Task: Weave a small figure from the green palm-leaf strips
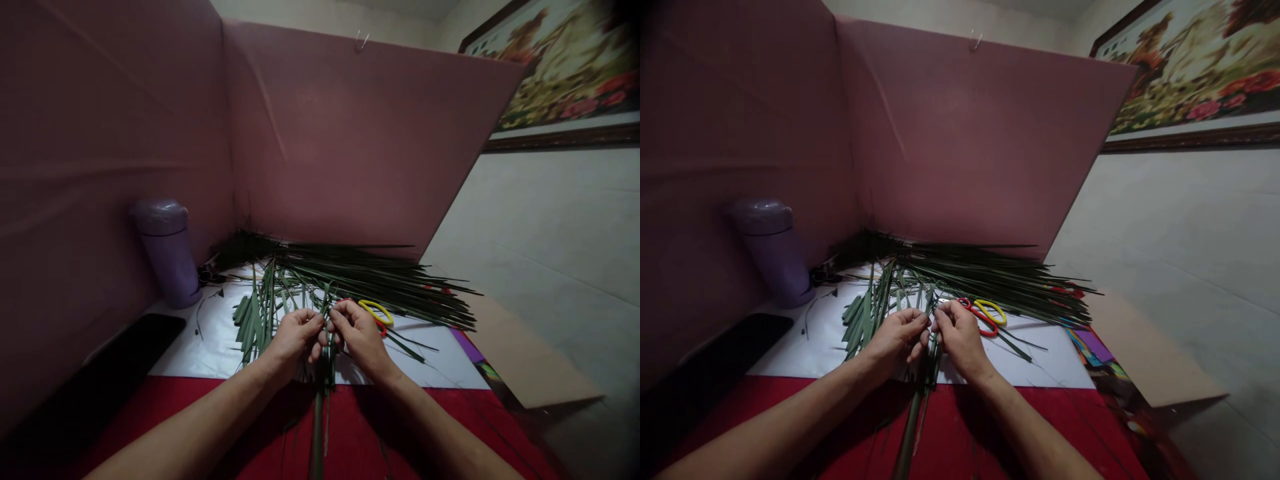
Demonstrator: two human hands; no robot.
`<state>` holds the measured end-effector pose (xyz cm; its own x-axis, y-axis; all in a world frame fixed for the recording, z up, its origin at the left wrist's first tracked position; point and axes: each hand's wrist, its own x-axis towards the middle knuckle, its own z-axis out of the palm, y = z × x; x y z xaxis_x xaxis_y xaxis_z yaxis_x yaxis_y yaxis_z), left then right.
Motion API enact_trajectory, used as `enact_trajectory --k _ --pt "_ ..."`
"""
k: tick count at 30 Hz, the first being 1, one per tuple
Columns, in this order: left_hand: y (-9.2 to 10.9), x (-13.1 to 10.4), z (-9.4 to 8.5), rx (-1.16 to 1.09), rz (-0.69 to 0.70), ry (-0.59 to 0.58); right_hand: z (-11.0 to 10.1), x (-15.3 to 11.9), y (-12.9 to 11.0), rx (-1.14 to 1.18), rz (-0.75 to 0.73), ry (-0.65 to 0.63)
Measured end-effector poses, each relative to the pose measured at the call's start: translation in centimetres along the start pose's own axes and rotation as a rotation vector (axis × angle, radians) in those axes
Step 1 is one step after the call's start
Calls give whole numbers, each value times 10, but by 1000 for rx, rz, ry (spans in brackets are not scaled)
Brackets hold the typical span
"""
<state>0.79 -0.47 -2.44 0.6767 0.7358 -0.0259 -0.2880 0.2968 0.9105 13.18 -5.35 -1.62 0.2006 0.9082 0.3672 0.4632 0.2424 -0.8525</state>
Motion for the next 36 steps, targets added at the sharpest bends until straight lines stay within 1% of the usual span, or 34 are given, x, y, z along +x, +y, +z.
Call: enact_trajectory --k 2,4,7,9,11,14,16,18,21,24,26,27,29,32,36 --pt "-2 0 0 1 -10 6 1 -1 2 -143 -70 51" --pt "-3 0 0 -5 -19 10 1 -1 3 -388 -201 105" --pt "-6 0 0 2 -29 14 0 -2 5 -704 -349 112" --pt "-6 -1 1 5 -35 0 0 -3 7 -825 -404 115" --pt "-6 -1 2 0 -34 -24 -1 -3 11 -881 -452 127" --pt "-6 -2 2 -5 -36 -41 0 -5 14 -857 -486 158" --pt "-6 -2 2 0 -35 -37 2 -7 14 -765 -455 178" --pt "-7 -1 2 10 -28 -26 4 -8 12 -614 -372 178" --pt "-7 -1 2 27 -25 9 6 -8 10 -318 -192 174" --pt "-6 0 1 42 -29 41 7 -6 10 -49 -39 143" --pt "-6 0 1 48 -28 49 7 -5 11 62 31 112" --pt "-5 -1 1 44 -30 48 7 -6 11 81 47 108" --pt "-4 -2 2 29 -39 43 8 -7 10 37 24 127" --pt "-3 -3 3 -9 -62 37 7 -11 6 -161 -88 181" --pt "-4 -3 4 -21 -68 19 5 -12 5 -416 -202 208"
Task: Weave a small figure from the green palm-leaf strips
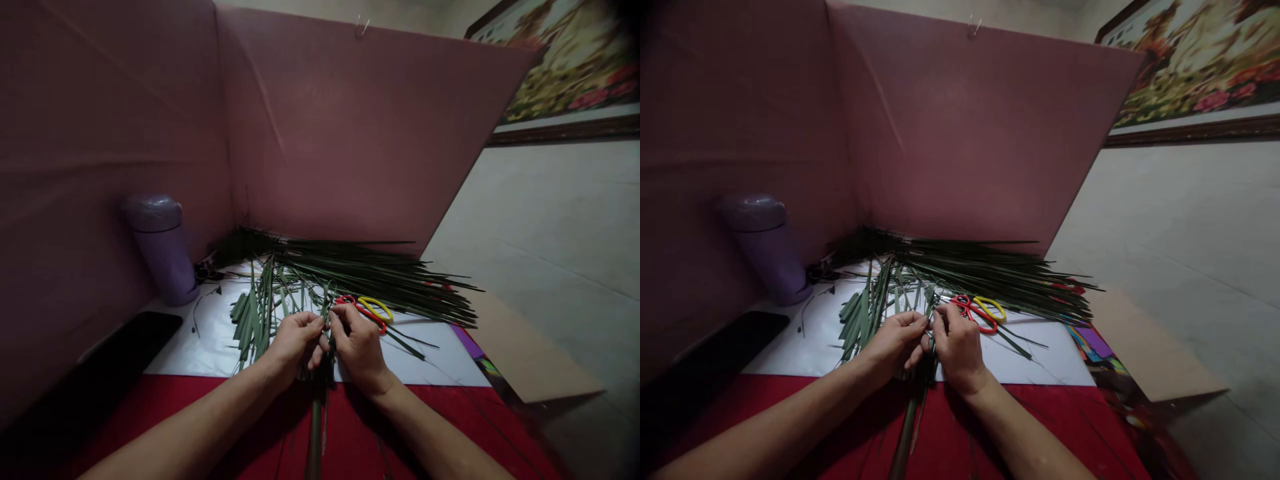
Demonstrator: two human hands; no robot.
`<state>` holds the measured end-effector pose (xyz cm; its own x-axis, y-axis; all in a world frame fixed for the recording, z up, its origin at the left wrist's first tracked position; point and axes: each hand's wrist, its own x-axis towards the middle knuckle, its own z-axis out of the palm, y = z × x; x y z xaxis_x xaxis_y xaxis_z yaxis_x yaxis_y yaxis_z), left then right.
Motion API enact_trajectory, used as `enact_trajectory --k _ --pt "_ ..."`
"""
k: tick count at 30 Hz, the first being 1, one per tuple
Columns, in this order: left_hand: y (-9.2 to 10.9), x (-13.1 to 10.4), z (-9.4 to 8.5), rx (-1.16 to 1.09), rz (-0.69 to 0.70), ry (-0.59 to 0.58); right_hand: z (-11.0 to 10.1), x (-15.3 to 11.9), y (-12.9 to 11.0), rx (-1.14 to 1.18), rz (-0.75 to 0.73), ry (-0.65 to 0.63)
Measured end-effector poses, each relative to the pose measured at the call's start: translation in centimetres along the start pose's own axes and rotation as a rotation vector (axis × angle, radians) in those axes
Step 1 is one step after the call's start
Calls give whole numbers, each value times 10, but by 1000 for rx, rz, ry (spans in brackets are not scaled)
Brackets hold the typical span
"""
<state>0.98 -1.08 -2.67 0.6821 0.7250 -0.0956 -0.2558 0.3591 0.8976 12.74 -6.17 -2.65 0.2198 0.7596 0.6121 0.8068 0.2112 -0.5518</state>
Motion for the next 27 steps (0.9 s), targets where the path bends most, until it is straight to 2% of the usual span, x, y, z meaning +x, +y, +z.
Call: enact_trajectory --k 5,14,19,23,27 --pt "-2 1 0 1 27 -16 0 0 2 -70 -46 18" --pt "-4 1 -2 92 61 46 0 0 -1 60 -9 -14" --pt "-1 0 0 75 58 60 3 0 0 259 119 -8" --pt "-1 0 0 23 74 50 3 1 0 448 250 -62" --pt "1 -1 1 0 75 53 1 0 -4 548 311 -73"
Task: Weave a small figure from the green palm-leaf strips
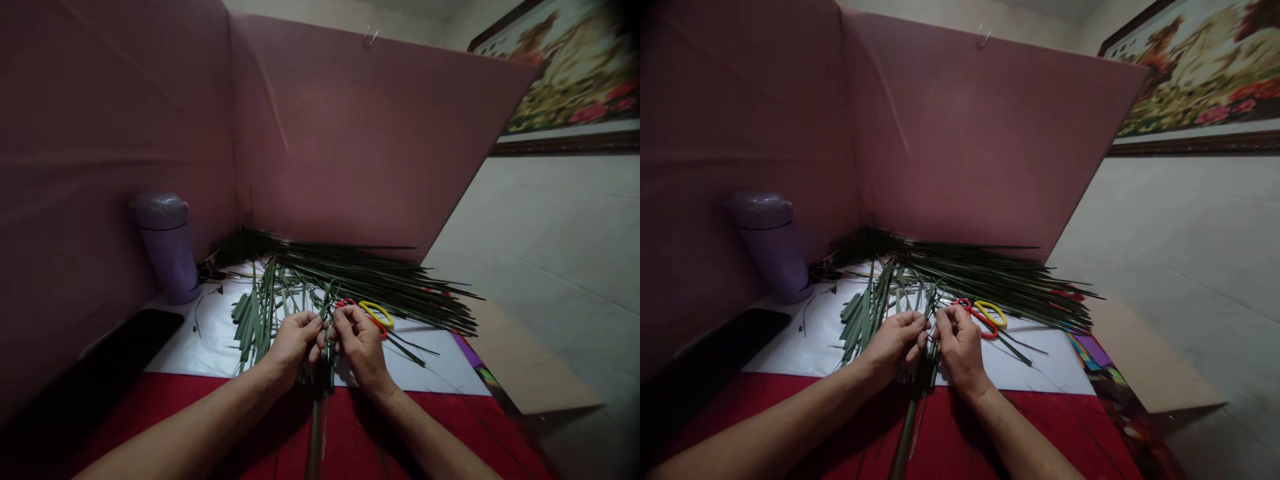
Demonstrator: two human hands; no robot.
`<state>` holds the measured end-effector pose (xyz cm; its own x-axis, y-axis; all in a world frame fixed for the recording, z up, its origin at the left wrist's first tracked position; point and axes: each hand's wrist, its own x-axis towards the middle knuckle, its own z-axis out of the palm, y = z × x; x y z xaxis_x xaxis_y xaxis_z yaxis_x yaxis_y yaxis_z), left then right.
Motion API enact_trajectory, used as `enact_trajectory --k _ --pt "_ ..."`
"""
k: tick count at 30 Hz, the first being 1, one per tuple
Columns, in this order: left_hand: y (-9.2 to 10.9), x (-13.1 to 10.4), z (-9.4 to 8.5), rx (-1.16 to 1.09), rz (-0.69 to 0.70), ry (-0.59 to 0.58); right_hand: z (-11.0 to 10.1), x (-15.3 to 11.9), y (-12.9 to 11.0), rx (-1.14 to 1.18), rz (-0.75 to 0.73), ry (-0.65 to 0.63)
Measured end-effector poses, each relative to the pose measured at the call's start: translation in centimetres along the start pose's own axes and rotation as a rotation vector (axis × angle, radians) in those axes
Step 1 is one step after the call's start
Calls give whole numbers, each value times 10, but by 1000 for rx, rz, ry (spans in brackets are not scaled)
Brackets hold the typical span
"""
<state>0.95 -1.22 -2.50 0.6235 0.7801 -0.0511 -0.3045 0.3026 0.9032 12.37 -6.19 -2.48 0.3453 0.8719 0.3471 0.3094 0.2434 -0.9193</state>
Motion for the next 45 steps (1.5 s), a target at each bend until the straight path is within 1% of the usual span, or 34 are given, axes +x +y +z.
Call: enact_trajectory --k 5,12,15,21,27,33,39,45 --pt "0 0 1 -21 -7 -14 1 -1 -4 89 45 -5" --pt "-3 0 0 53 -2 -65 0 2 -2 16 -38 56" --pt "-3 -1 0 44 -7 -85 -2 2 0 -33 -75 77" --pt "-1 -2 1 1 -41 -92 -3 2 0 -56 -90 72" --pt "-1 -2 0 -41 -66 -125 -4 2 -2 -13 -93 72" --pt "-2 -1 -1 -40 -47 -98 -3 -1 -2 16 -72 24" --pt "0 -2 0 20 -24 -59 -1 -3 1 -66 -99 81" --pt "-1 -2 0 44 -10 -57 -1 -3 4 -46 -98 60"
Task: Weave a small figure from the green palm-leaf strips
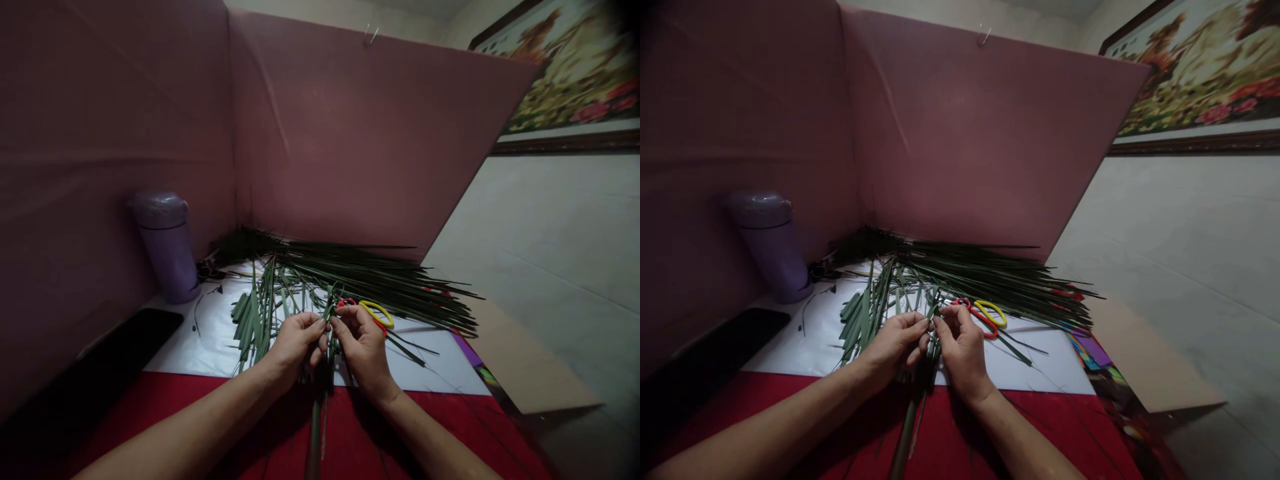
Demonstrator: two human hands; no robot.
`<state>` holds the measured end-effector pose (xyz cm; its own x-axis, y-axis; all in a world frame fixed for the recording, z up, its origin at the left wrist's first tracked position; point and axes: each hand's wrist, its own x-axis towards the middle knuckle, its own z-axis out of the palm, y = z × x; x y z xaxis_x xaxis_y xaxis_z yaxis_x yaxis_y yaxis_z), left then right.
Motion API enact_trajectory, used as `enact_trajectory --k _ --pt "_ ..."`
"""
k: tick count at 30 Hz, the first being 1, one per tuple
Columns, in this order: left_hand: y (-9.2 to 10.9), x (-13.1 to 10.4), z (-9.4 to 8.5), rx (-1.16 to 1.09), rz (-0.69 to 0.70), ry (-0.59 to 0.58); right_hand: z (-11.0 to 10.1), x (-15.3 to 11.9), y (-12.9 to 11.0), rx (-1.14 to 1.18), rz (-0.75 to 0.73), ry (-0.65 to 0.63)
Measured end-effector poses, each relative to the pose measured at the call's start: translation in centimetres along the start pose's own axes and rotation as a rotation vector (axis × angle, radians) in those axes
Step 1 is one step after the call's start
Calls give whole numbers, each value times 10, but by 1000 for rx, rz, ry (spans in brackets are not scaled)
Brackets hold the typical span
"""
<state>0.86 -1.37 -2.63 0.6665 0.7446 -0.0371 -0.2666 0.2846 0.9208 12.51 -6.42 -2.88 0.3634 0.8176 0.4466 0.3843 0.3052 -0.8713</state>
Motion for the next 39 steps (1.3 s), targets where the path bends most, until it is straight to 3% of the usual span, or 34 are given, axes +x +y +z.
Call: enact_trajectory --k 17,32,39 --pt "2 -1 2 77 11 -34 -1 2 2 49 27 30" --pt "5 0 2 96 44 27 0 0 0 59 30 31" --pt "4 -1 3 123 19 -43 -2 3 0 119 50 82"
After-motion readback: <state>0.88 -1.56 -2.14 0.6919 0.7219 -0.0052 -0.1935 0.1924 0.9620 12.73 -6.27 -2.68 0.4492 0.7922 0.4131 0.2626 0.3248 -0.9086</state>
